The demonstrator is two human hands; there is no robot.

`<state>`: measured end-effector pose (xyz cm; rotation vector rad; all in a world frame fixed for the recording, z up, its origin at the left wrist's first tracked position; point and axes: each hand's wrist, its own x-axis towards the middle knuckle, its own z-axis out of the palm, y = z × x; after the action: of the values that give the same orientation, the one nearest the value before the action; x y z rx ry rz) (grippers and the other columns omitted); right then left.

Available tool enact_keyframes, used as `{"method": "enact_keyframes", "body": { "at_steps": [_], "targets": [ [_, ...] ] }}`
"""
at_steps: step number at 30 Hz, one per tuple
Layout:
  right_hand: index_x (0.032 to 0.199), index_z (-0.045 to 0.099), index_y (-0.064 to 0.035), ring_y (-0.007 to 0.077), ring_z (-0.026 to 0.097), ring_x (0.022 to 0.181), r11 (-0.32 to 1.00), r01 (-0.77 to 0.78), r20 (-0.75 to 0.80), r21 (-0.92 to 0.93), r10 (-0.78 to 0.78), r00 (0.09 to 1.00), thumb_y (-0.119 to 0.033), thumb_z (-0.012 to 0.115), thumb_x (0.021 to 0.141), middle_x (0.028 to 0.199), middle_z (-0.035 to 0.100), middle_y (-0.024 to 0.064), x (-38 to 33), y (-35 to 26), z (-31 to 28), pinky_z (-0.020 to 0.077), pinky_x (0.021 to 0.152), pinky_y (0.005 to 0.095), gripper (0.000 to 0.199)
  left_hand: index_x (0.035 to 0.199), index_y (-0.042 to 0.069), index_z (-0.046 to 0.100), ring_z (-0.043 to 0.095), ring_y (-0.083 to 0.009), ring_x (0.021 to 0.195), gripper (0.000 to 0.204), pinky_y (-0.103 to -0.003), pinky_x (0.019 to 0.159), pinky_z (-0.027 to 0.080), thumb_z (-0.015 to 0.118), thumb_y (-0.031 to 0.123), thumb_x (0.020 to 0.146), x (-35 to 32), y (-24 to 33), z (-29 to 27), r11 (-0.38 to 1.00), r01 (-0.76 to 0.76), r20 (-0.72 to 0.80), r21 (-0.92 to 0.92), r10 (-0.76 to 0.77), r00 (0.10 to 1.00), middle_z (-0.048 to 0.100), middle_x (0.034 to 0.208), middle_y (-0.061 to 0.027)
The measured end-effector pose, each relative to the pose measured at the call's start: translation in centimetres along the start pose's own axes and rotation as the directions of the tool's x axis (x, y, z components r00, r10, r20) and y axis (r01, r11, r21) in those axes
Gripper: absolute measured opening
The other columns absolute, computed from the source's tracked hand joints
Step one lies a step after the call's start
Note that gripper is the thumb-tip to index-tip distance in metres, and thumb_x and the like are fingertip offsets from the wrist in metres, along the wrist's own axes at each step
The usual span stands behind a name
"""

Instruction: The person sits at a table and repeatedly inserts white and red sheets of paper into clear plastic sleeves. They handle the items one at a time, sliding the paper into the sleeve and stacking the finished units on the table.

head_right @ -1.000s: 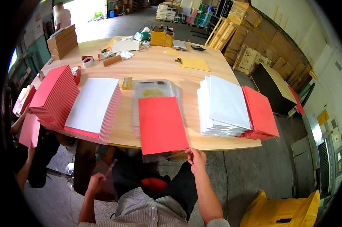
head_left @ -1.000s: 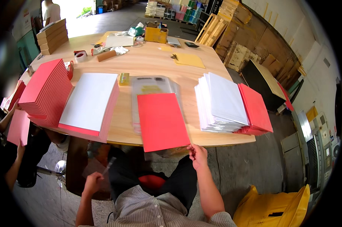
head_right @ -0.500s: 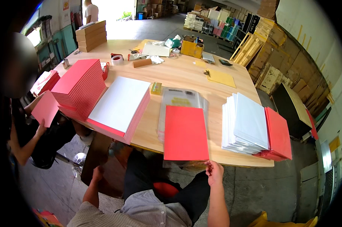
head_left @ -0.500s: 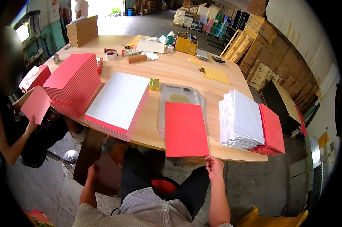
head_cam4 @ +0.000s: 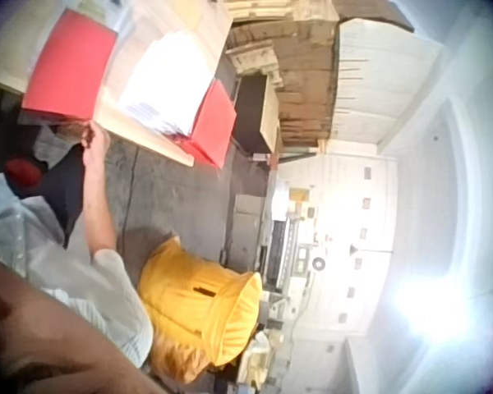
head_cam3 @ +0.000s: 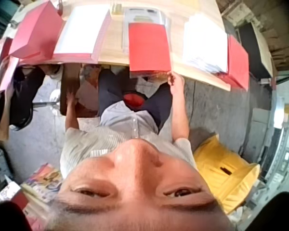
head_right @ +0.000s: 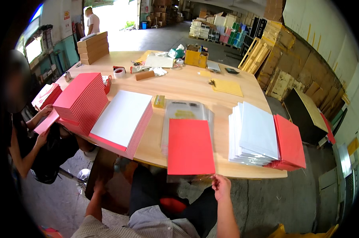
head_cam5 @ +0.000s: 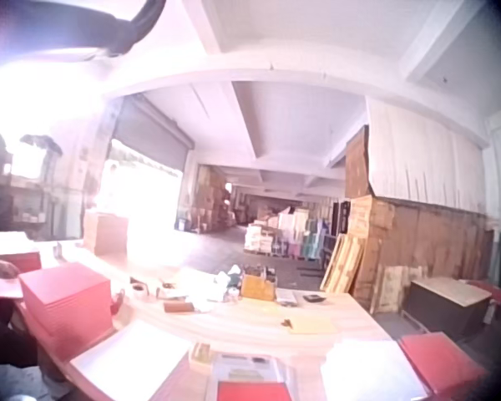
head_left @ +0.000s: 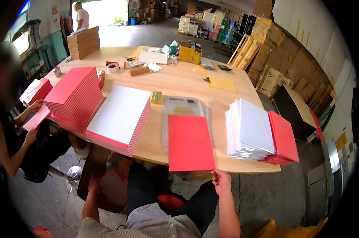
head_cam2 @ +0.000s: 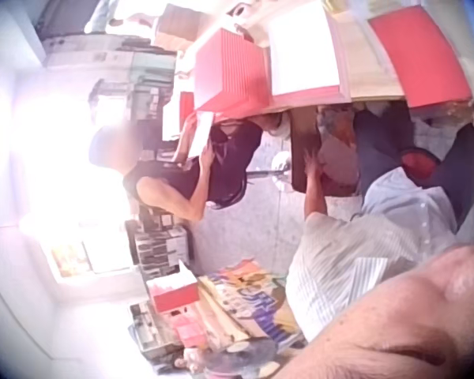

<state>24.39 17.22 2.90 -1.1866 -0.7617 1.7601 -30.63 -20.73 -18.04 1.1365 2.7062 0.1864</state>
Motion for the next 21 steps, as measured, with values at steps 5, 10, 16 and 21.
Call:
{"method": "enact_keyframes", "body": {
  "at_steps": [5, 10, 16, 21],
  "targets": [
    [0.09, 0.064, -0.003, 0.0149, 0.056, 0.061, 1.0, 0.0, 0.035, 0.02, -0.001, 0.999, -0.013, 0.061, 0.092, 0.086, 0.068, 0.0092, 0.6, 0.4, 0.1, 0.0373, 0.047, 0.0263, 0.011, 0.115, 0.006, 0.064, 0.062, -0.0419, 0.112, 0.035, -0.054, 0.085, 0.054, 0.064, 0.013, 0.081, 0.7, -3.6, 1.2, 0.978, 0.14, 0.0, 0.152, -0.142, 0.99, 0.051, 0.139, -0.0247],
    [0.092, 0.067, 0.0006, 0.0113, 0.059, 0.058, 0.996, 0.018, 0.033, 0.091, -0.021, 0.999, -0.011, 0.062, 0.094, 0.085, 0.071, 0.0103, 0.3, 0.4, 0.1, 0.0378, 0.045, 0.0239, 0.013, 0.085, 0.008, 0.065, 0.069, -0.0436, 0.08, 0.013, -0.053, 0.07, 0.057, 0.064, 0.02, 0.084, 0.2, 2.8, -1.2, 0.997, -0.074, -0.058, 0.015, 0.075, 0.995, 0.07, 0.083, -0.0205],
    [0.09, 0.068, -0.0009, 0.0105, 0.058, 0.057, 0.994, 0.015, 0.03, 0.112, -0.019, 0.999, -0.011, 0.062, 0.093, 0.085, 0.071, 0.0088, 0.2, 1.0, 0.5, 0.0377, 0.045, 0.0237, 0.012, 0.127, 0.012, 0.064, 0.062, -0.0339, 0.112, 0.051, -0.044, 0.096, 0.049, 0.079, 0.026, 0.081, -6.3, 25.7, -13.8, 0.652, -0.727, -0.218, -0.217, 0.693, 0.687, 0.066, 0.125, -0.0129],
    [0.089, 0.068, -0.002, 0.01, 0.057, 0.056, 0.994, 0.017, 0.018, 0.112, -0.019, 1.0, -0.012, 0.062, 0.092, 0.083, 0.071, 0.0077, 0.6, 0.7, 0.1, 0.037, 0.044, 0.0236, 0.012, 0.142, 0.013, 0.051, 0.039, -0.0378, 0.139, 0.076, -0.051, 0.112, 0.036, 0.083, 0.03, 0.076, -3.9, 38.2, -14.1, 0.461, -0.887, -0.377, -0.014, 0.819, 0.432, 0.042, 0.149, -0.0154]
  ]
}}
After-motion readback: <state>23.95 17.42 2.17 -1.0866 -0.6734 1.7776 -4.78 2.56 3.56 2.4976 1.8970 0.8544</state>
